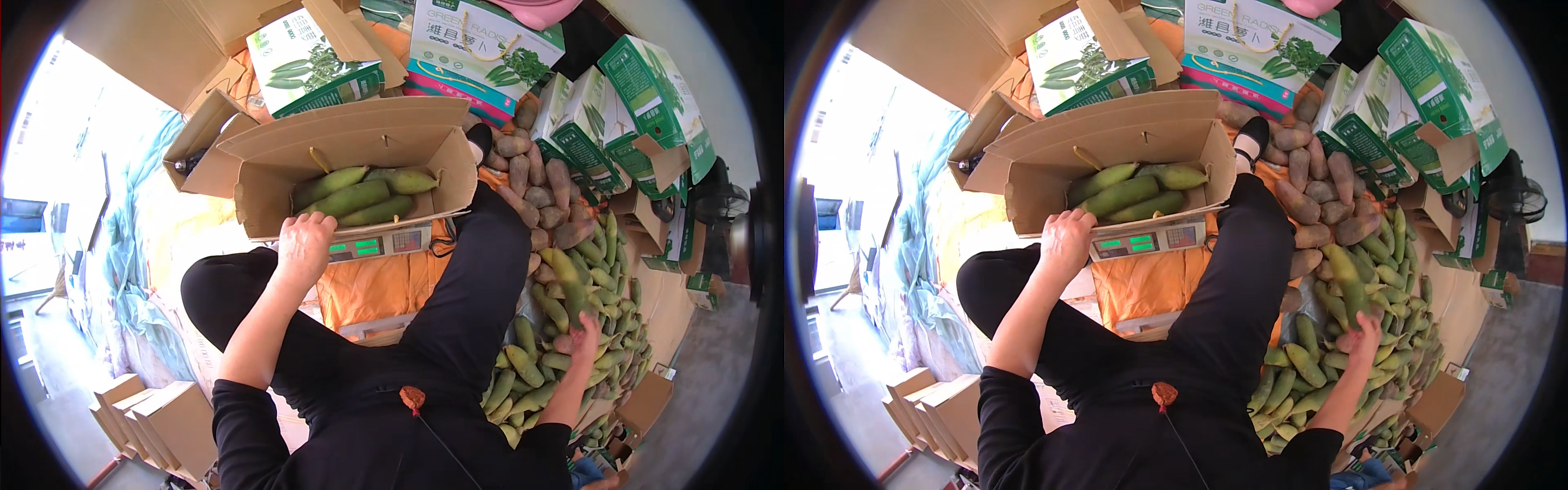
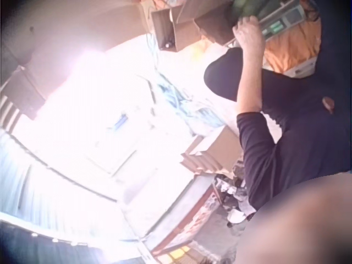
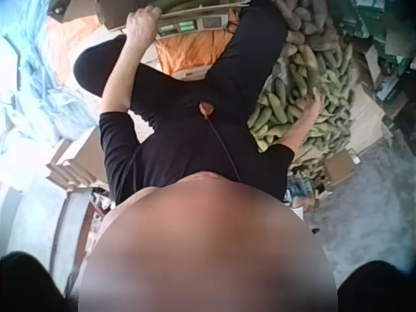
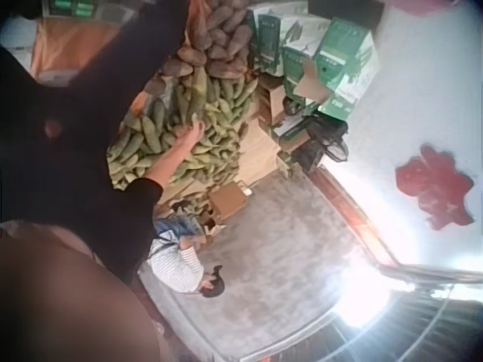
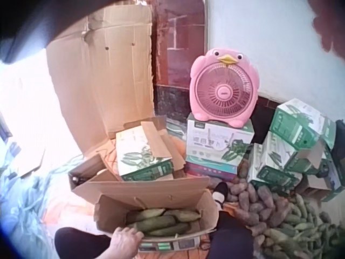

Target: Sorting and packaging wax gourds and yams into cardboard boxes while using a scale.

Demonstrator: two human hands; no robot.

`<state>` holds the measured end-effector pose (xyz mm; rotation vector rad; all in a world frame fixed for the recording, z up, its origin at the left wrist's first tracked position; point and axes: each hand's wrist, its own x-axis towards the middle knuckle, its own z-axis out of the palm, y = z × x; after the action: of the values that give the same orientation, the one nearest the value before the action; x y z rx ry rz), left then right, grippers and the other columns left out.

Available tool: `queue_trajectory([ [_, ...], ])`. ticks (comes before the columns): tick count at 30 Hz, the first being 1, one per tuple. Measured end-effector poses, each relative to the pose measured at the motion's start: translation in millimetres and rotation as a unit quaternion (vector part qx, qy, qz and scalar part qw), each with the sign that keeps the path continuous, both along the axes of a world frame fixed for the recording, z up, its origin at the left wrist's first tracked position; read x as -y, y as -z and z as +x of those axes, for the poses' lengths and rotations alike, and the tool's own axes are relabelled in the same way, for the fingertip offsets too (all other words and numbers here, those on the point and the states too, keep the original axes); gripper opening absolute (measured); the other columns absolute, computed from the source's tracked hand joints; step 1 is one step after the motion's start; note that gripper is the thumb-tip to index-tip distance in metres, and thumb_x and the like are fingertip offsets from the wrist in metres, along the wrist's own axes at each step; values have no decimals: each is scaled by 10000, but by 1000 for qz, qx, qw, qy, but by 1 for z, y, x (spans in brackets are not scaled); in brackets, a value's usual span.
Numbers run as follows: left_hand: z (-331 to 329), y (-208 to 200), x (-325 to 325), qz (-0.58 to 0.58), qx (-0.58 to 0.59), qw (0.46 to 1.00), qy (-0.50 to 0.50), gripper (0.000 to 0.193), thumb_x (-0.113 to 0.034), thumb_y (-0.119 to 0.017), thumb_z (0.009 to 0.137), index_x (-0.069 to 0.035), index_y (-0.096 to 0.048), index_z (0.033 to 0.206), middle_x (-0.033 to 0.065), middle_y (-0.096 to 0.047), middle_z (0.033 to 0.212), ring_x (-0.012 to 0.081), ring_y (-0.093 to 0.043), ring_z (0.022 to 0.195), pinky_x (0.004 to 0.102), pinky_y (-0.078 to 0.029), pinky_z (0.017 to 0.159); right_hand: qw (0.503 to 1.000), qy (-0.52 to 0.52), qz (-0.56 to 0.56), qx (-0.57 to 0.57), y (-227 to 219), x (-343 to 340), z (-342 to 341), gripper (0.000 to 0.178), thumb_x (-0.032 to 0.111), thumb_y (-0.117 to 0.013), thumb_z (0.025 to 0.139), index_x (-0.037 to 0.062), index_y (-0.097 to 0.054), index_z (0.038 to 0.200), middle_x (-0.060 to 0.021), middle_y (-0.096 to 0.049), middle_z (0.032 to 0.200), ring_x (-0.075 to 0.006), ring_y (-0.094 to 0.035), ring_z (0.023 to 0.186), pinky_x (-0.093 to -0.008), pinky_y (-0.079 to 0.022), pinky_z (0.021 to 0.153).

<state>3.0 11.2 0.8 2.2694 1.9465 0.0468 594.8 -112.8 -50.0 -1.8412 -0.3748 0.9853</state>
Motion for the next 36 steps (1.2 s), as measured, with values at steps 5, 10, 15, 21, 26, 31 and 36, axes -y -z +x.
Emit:
queue_trajectory([
  [5,-2,3,-1,47,-1,999,24,66,-47,-591,721,-98,-570,757,60,-593,782,242,-606,814,375,-443,724,972,-186,121,79,-101,-108,-89,434,203,-709,717,8,-561,1075,-53,-583,1017,-152,-540,926,-271,-400,843],
  [10,-3,3,-2,-7,-2,1000,-3,111,-105,-676,733,-81,-596,807,82,-608,843,266,-601,875,398,-450,772,904,-382,165,98,-153,-193,-184,373,165,-728,663,15,-589,975,-38,-592,923,-127,-533,904,-267,-400,835],
  [15,-3,3,-2,6,10,1000,9,114,-102,-680,728,-80,-598,805,78,-611,841,266,-604,871,401,-453,759,832,-519,167,104,-139,-238,-272,369,226,-777,647,20,-611,904,-33,-614,822,-119,-569,748,-278,-460,698],
  [21,-2,1,-5,19,18,1000,8,105,-119,-674,744,-78,-615,821,87,-610,826,287,-603,852,417,-450,737,696,-630,158,305,-97,-255,-331,391,296,-725,745,40,-620,1021,-117,-657,937,-247,-632,843,-342,-493,783],
  [26,-2,-1,-4,13,16,1000,5,90,-86,-653,745,-78,-605,819,92,-608,829,289,-604,851,426,-454,726,787,-528,228,225,-96,-258,-285,387,221,-694,806,19,-606,1124,-82,-654,1017,-161,-606,930,-290,-487,811],
  [31,6,-6,-7,-3,13,1000,13,120,-60,-654,740,-71,-607,849,90,-611,845,297,-596,873,422,-453,743,864,-422,91,260,-51,-210,-163,363,267,-670,813,13,-630,1070,-123,-669,971,-202,-635,897,-318,-497,805],
  [36,8,-5,-5,-3,25,1000,8,146,-59,-664,731,-52,-600,863,107,-609,857,314,-591,877,417,-460,754,846,-387,-144,338,70,-93,-48,355,194,-688,802,5,-610,1092,-143,-663,999,-238,-630,900,-333,-490,798],
])
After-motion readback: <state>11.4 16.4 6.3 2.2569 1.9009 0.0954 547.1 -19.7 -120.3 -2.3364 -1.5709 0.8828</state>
